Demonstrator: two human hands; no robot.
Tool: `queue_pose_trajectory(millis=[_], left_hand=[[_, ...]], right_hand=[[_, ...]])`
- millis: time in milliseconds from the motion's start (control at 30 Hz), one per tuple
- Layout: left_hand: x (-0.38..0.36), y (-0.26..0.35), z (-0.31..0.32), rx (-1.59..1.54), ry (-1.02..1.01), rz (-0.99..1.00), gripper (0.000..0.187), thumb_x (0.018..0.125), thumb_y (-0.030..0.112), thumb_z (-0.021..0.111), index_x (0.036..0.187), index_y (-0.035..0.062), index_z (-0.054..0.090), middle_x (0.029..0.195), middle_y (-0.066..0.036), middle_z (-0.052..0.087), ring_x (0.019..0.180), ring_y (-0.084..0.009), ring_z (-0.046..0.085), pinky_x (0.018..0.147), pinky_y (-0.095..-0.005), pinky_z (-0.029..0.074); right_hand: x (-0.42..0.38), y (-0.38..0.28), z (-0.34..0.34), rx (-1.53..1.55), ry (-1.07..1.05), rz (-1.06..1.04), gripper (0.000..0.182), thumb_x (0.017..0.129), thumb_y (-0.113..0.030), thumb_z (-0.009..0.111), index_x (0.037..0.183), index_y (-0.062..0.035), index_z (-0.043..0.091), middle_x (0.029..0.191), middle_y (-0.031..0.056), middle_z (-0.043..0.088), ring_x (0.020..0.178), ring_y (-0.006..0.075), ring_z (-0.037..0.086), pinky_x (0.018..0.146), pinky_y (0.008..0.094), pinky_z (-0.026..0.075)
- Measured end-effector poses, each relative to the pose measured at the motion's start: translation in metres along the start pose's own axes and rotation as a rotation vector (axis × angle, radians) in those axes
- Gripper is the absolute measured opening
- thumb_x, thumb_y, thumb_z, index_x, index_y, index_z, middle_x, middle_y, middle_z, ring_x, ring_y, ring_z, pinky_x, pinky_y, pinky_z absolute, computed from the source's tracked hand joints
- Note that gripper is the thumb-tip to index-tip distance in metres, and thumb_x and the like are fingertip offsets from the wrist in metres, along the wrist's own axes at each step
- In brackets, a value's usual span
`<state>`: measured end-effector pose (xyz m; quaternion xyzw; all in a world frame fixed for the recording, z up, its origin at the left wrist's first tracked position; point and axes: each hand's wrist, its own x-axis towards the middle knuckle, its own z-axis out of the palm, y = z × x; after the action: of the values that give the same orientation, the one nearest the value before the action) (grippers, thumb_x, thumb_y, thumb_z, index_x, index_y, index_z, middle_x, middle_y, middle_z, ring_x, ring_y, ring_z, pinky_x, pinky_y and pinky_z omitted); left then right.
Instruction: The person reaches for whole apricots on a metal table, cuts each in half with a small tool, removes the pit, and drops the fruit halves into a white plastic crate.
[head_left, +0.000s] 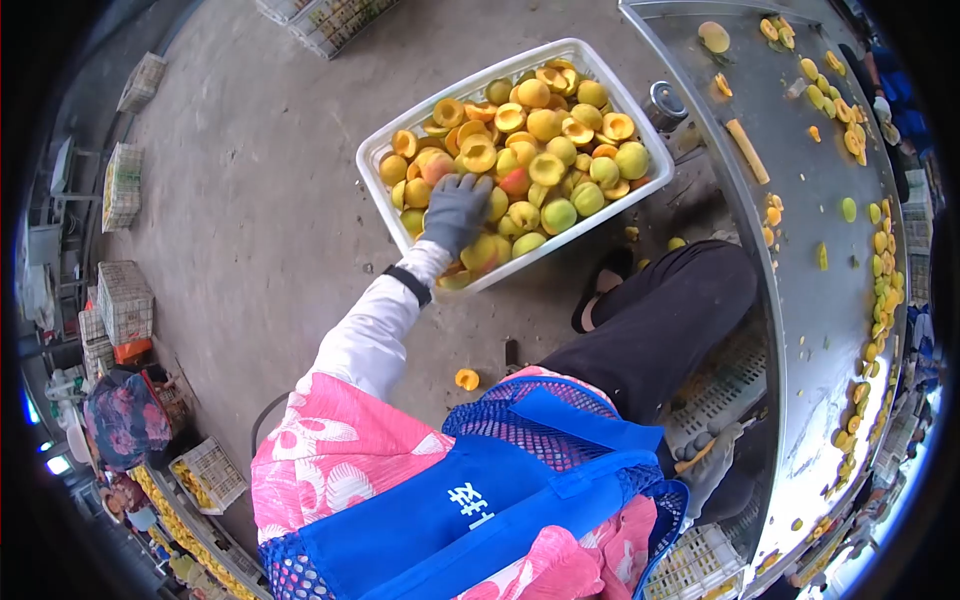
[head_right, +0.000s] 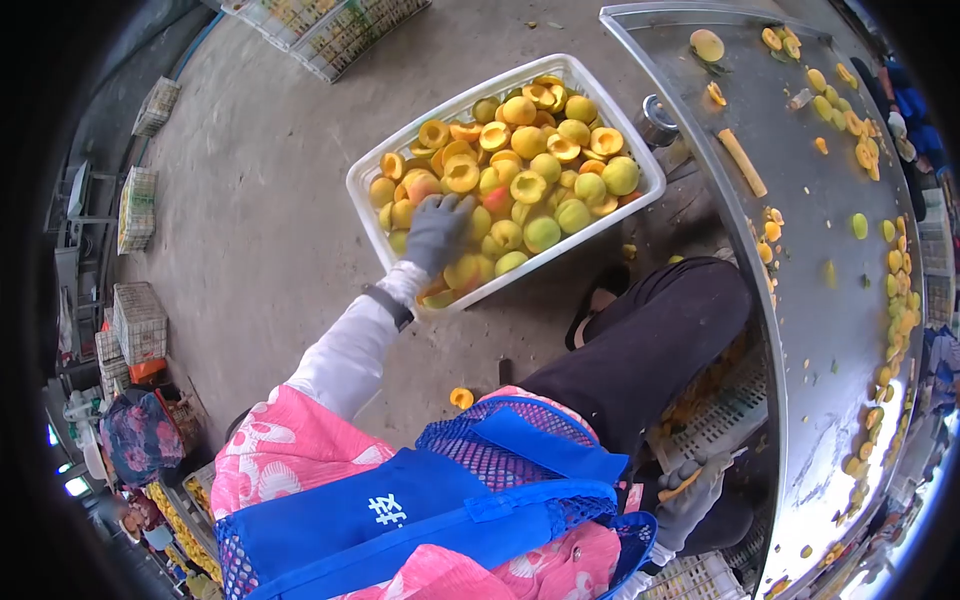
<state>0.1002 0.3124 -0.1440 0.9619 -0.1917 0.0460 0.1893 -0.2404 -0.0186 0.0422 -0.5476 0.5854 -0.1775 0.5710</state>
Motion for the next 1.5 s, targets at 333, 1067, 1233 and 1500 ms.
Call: queue_pose_trajectory(millis=[333, 1067, 1233, 1500], left_hand=[[0.100, 0.021, 0.054, 0.253, -0.024, -0.275, 0.076, 0.085, 0.065, 0.047, 0.147, 0.0209, 0.038, 0.157, -0.019, 0.021, 0.144, -0.0413, 0.015, 0.115, -0.0588, 0.004], [0.135, 0.290, -0.014, -0.283, 0.122, 0.544, 0.041, 0.087, 0.019, 0.063, 0.123, 0.0000, 0.057, 0.122, -0.022, 0.058, 0.119, -0.0401, 0.051, 0.102, -0.0453, 0.039], [0.119, 0.448, 0.010, -0.281, -0.092, 0.906, 0.042, 0.087, 0.026, 0.063, 0.122, 0.0038, 0.058, 0.122, -0.020, 0.058, 0.122, -0.0397, 0.048, 0.104, -0.0474, 0.038], [0.097, 0.503, 0.040, -0.211, -0.334, 0.861, 0.038, 0.089, 0.032, 0.058, 0.117, 0.0052, 0.060, 0.121, -0.017, 0.059, 0.116, -0.0377, 0.051, 0.102, -0.0472, 0.037]], right_hand=[[0.024, 0.005, 0.002, -0.005, -0.087, -0.067, 0.043, 0.099, -0.048, 0.047, 0.090, -0.0059, 0.049, 0.059, -0.0013, 0.041, 0.046, 0.0097, 0.043, 0.042, 0.0240, 0.038], [0.146, -0.044, -0.143, 0.354, -0.048, -0.207, 0.022, 0.093, -0.023, 0.065, 0.107, -0.0061, 0.059, 0.067, -0.0036, 0.050, 0.049, 0.0030, 0.042, 0.045, 0.0204, 0.037], [0.179, -0.060, -0.189, 0.107, 0.042, -0.281, 0.020, 0.093, -0.023, 0.064, 0.106, -0.0074, 0.062, 0.068, -0.0023, 0.052, 0.056, 0.0045, 0.045, 0.050, 0.0237, 0.039], [0.319, -0.046, -0.293, -0.397, 0.318, -0.464, 0.031, 0.088, -0.029, 0.064, 0.110, -0.0073, 0.062, 0.091, 0.0171, 0.067, 0.087, 0.0334, 0.064, 0.079, 0.0377, 0.049]])
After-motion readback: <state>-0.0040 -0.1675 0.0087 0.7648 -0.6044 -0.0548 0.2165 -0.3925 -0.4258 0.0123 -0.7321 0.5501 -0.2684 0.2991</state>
